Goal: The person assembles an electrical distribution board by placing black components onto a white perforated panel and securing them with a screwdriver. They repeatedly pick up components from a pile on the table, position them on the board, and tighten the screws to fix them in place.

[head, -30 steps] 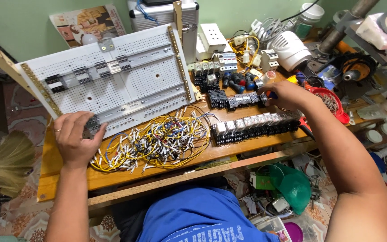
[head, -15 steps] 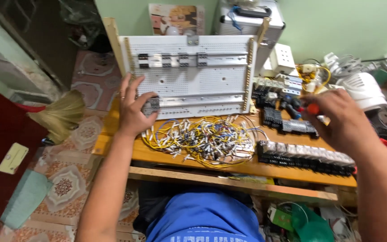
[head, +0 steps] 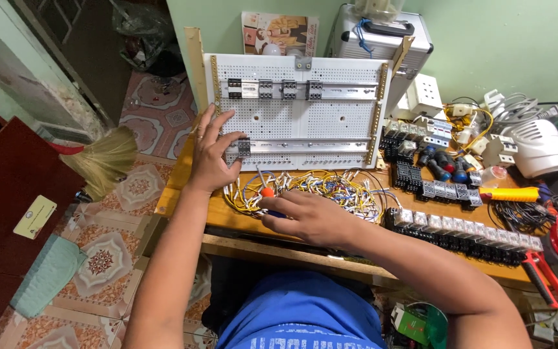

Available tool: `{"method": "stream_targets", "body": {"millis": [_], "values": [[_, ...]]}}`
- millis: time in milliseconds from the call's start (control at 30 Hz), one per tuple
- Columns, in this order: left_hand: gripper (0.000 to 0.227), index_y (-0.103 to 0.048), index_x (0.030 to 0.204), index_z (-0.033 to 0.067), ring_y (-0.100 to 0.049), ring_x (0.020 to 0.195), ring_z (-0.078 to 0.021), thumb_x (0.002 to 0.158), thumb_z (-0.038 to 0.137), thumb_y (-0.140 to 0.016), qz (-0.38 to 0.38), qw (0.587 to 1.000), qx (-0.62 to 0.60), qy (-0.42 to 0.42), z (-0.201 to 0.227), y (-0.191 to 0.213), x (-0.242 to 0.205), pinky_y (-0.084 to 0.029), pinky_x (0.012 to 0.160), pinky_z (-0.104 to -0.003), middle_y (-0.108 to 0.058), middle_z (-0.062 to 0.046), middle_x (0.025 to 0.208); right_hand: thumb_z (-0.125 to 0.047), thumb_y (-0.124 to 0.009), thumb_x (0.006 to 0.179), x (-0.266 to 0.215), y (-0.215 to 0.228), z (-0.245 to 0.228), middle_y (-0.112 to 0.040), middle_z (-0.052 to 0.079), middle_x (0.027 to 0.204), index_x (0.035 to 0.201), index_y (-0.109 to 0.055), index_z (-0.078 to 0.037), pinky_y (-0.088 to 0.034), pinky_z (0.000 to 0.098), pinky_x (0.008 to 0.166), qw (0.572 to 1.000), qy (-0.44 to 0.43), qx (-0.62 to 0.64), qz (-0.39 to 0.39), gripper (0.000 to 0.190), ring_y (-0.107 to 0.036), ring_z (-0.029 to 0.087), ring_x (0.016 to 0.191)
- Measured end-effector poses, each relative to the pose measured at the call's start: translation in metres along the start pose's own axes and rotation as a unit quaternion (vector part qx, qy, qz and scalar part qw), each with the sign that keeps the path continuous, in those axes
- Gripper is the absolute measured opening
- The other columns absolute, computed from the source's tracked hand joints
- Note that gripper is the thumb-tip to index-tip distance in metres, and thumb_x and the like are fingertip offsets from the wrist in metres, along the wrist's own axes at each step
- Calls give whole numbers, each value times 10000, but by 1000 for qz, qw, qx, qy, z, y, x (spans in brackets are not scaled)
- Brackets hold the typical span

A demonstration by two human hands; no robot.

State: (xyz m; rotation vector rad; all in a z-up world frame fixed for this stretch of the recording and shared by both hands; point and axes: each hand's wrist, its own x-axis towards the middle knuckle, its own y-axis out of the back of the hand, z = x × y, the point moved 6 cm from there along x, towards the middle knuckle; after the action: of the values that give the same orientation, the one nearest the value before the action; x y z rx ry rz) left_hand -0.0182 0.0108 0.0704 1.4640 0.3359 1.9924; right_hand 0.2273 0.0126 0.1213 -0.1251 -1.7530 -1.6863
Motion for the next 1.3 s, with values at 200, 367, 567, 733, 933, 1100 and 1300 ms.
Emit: {"method": "stream_targets", "body": {"millis": [200,367,567,733,933,1100,1300], "values": [[498,-751,1084,185,-267,1526,-371,599,93,-815,5,1000,6,3,-4,-1,-1,-165,1260,-535,-518,-41,1523,-238,-360,1130,8,-45,20,-612,170,1189,1247,-579,-103,-587,385,737,999,20,-31,-4,283,-639,270,873],[466,-759,1053,197,-279,1524,-357,604,92,-822,4,1000,14,17,-1,0,0,-158,1261,-535,-532,-24,1512,-234,-354,1128,13,-54,26,-603,169,1221,1281,-561,-124,-594,406,754,999,14,-46,-12,280,-638,271,882],[460,-756,1061,199,-283,1524,-357,616,113,-832,-5,1000,21,18,-4,-3,-1,-149,1265,-558,-538,-25,1506,-201,-425,1106,13,-61,27,-605,181,1234,1287,-567,-104,-606,414,785,999,-2,-42,-28,250,-666,281,912],[478,-751,1080,216,-274,1528,-340,625,169,-890,-2,999,35,9,-2,-2,1,-222,1247,-550,-502,1,1526,-169,-531,1069,24,-55,36,-614,172,1182,1257,-589,-57,-617,426,808,998,-60,21,1,226,-706,340,984],[378,-768,1069,203,-268,1525,-359,717,171,-902,-5,999,28,14,-7,-6,0,-243,1232,-563,-519,-23,1515,-175,-524,1064,32,-48,38,-624,166,1150,1209,-576,-36,-621,441,814,993,-92,73,7,208,-713,363,990],[365,-768,1066,213,-277,1522,-355,731,198,-914,0,999,37,2,-13,-11,-2,-266,1213,-568,-546,-7,1483,-102,-552,1041,43,-31,30,-639,210,1091,1182,-577,1,-633,455,815,995,-70,72,-24,176,-720,364,981],[366,-764,1047,211,-310,1511,-347,717,230,-920,24,998,55,-25,-12,-10,-3,-306,1196,-550,-576,18,1444,-90,-516,1052,41,-37,25,-640,193,1074,1174,-564,-22,-641,434,827,997,-41,42,-45,148,-723,316,946]]}}
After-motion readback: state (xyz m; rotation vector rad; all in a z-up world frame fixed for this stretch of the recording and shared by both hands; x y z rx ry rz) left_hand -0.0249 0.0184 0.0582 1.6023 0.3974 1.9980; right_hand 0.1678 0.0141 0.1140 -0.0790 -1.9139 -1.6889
